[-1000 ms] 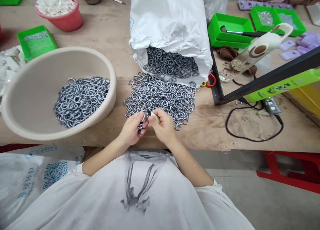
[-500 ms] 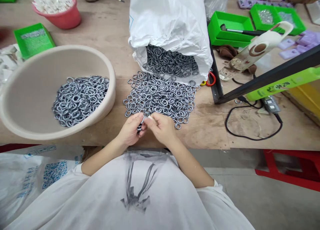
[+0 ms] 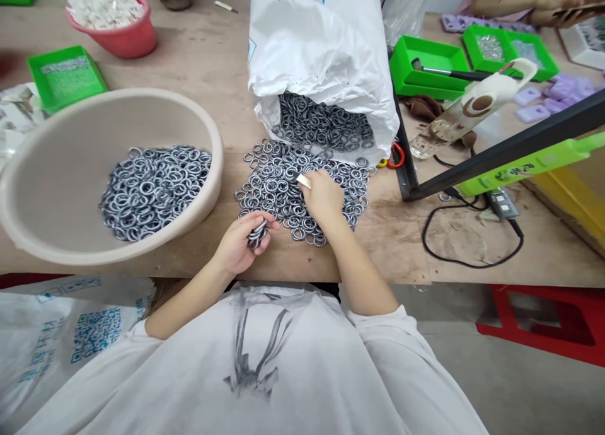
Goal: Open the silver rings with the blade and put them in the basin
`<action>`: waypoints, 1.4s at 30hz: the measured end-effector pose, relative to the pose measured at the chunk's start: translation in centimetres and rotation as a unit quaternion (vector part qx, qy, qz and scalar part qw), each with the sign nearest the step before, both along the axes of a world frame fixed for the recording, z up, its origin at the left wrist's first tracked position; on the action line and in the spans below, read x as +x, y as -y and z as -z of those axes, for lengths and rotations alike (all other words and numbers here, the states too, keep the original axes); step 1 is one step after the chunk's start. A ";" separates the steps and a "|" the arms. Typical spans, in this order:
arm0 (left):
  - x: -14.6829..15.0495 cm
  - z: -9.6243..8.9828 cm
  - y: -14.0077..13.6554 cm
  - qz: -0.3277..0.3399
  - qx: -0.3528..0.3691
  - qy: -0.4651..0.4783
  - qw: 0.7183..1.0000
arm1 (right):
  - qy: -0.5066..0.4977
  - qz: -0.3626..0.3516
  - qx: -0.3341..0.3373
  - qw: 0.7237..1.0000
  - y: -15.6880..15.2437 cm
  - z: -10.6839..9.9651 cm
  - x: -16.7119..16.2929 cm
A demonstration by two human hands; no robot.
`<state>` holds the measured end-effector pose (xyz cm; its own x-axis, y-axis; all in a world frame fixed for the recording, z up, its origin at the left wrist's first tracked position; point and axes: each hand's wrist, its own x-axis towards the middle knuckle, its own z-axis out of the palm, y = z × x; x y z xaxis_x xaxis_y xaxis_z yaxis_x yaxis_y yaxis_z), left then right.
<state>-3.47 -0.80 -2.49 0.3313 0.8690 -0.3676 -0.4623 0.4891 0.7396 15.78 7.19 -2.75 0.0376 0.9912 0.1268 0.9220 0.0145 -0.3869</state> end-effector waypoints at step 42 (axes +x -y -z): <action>1.9 -1.7 -0.3 0.067 -0.064 0.051 0.994 | -0.202 -0.156 0.067 0.965 9.1 -2.2 -1.6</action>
<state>-1.54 -0.47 -0.77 0.4819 0.7627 -0.4315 -0.4566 0.6388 0.6193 14.19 -1.93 -0.57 -0.1867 0.9380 0.2920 0.6394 0.3417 -0.6888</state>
